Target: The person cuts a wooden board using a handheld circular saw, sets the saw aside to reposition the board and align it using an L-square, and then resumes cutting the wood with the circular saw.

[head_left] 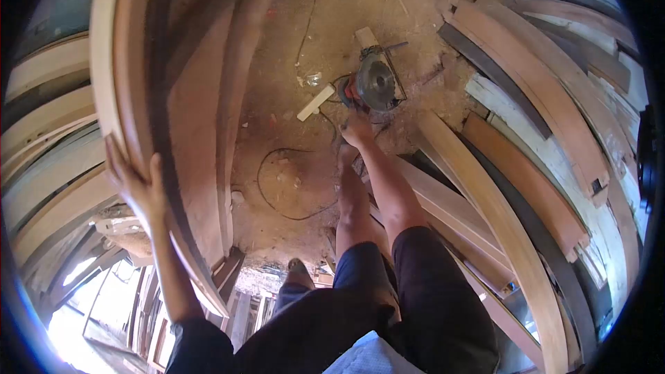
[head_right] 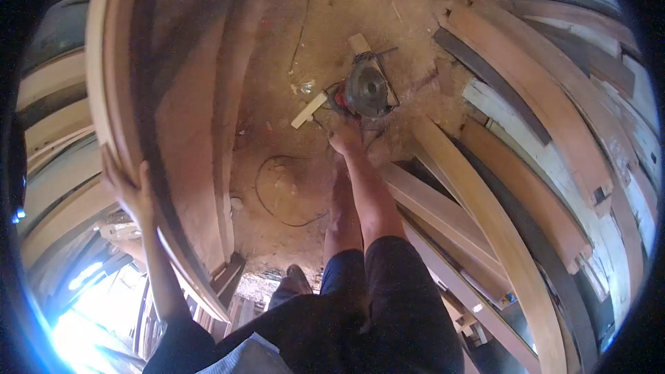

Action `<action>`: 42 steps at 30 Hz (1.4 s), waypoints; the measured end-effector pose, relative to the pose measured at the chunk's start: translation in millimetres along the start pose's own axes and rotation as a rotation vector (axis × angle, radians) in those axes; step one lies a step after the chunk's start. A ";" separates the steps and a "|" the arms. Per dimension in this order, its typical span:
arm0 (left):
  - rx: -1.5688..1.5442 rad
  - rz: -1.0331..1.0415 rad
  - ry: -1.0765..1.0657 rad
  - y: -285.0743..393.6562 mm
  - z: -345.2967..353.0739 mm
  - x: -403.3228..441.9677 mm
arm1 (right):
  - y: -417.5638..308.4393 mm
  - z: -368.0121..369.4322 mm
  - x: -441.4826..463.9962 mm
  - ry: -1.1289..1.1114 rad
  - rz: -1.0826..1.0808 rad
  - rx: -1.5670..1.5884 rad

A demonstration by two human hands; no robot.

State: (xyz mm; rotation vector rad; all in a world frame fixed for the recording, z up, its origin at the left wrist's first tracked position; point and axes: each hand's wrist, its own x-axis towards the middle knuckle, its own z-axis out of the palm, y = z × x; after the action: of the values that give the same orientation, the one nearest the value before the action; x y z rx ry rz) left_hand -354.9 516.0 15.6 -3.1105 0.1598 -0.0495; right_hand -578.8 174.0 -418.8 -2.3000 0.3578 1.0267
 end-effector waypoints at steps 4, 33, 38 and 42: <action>-0.127 0.015 0.071 -18.0 25.7 -1.5 | -18.5 -2.5 51.4 -0.099 0.160 0.137; -0.033 -0.107 0.072 4.0 -24.0 -39.3 | -39.6 -299.7 -389.9 0.559 0.298 1.113; -0.126 -0.276 0.099 44.9 -33.3 -50.4 | -51.1 -400.7 -486.1 0.576 0.333 0.998; -0.073 -0.318 -0.008 62.6 -62.2 -59.9 | -80.8 -492.2 -528.5 0.615 0.240 1.052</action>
State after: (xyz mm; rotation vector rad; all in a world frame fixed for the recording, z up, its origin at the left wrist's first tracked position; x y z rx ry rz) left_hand -422.8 458.4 74.2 -3.1744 -0.3419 -0.0385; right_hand -604.8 -60.8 268.4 -1.5254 1.1237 0.0737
